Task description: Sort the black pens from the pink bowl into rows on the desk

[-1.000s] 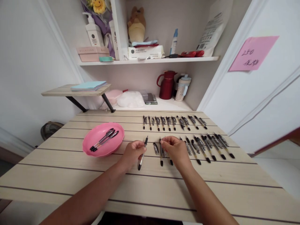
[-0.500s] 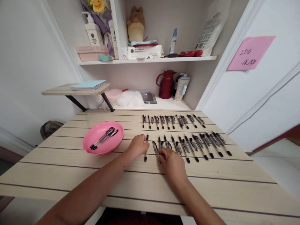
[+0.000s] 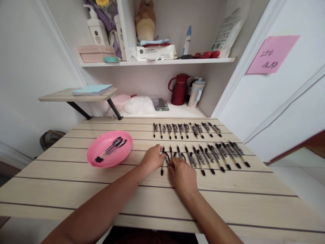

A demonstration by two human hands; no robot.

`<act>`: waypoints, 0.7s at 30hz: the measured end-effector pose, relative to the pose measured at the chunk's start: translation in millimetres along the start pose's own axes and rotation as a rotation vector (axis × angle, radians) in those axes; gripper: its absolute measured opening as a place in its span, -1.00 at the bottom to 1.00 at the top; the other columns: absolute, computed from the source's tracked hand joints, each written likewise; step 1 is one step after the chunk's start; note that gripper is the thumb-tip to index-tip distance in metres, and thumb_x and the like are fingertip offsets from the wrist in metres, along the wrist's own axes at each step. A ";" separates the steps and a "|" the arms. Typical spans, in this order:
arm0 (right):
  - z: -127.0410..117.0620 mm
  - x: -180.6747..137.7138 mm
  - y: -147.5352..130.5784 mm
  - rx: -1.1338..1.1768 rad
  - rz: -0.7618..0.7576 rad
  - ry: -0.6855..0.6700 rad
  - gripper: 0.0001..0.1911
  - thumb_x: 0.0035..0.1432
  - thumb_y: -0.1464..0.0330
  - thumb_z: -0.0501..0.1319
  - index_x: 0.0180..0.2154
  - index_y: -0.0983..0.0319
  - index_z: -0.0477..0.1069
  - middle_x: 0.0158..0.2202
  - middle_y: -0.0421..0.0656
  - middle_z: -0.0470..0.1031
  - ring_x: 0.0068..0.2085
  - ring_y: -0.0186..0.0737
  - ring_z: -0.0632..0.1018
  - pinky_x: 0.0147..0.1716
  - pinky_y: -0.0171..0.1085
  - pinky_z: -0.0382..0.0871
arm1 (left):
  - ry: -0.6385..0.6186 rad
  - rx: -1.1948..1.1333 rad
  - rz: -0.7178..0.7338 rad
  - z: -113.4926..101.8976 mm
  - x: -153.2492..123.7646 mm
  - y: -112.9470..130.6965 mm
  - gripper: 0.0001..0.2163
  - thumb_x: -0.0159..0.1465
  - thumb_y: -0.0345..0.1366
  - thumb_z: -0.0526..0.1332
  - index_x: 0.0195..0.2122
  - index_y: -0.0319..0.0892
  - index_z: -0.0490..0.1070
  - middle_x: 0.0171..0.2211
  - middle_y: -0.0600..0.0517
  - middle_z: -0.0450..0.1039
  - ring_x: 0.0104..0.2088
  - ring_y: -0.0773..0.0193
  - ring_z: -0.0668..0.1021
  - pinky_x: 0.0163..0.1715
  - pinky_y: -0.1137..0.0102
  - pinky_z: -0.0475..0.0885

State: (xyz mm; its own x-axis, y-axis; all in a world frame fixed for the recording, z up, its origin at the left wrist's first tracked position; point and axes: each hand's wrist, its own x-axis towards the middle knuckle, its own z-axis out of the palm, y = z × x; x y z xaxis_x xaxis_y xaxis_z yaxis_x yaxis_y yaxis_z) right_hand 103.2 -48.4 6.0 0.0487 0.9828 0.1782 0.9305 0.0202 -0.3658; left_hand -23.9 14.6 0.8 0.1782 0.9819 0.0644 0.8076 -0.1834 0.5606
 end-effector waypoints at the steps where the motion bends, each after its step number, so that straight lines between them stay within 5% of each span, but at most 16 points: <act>1: 0.5 0.6 0.0 0.000 0.000 0.000 -0.90 0.00 0.39 0.11 -0.48 0.18 0.38 -0.44 -0.22 0.41 -0.49 -0.36 0.34 -0.54 -0.35 -0.05 | 0.002 0.005 0.014 -0.6 -1.8 0.5 -0.74 0.09 -0.29 0.10 -0.18 -0.20 0.33 -0.25 -0.13 0.45 -0.24 0.14 0.47 -0.29 0.39 0.28; 11: -0.2 -2.8 5.2 0.036 0.014 -0.003 -0.89 0.00 0.34 0.12 -0.46 0.18 0.41 -0.43 -0.21 0.42 -0.47 -0.34 0.37 -0.53 -0.36 -0.01 | 0.017 0.002 0.118 -2.0 -6.2 -1.7 -0.79 0.12 -0.34 0.06 -0.21 -0.13 0.34 -0.36 -0.04 0.47 -0.35 0.21 0.48 -0.38 0.42 0.29; 21: -8.0 -12.2 22.7 0.035 -0.014 0.029 -0.86 0.04 0.33 0.09 -0.45 0.16 0.41 -0.39 -0.21 0.46 -0.48 -0.33 0.40 -0.54 -0.36 0.05 | -0.007 -0.041 0.022 -3.7 -4.7 -0.6 -0.85 0.11 -0.34 0.11 -0.28 -0.17 0.37 -0.40 -0.02 0.46 -0.38 0.26 0.49 -0.37 0.44 0.30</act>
State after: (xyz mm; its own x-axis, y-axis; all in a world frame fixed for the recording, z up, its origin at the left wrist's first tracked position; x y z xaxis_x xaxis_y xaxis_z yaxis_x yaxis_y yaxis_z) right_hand 126.6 -61.4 2.8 0.0466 0.9767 0.2096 0.9178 0.0410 -0.3949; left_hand -27.3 10.3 3.1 0.1994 0.9773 0.0717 0.7799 -0.2026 0.5923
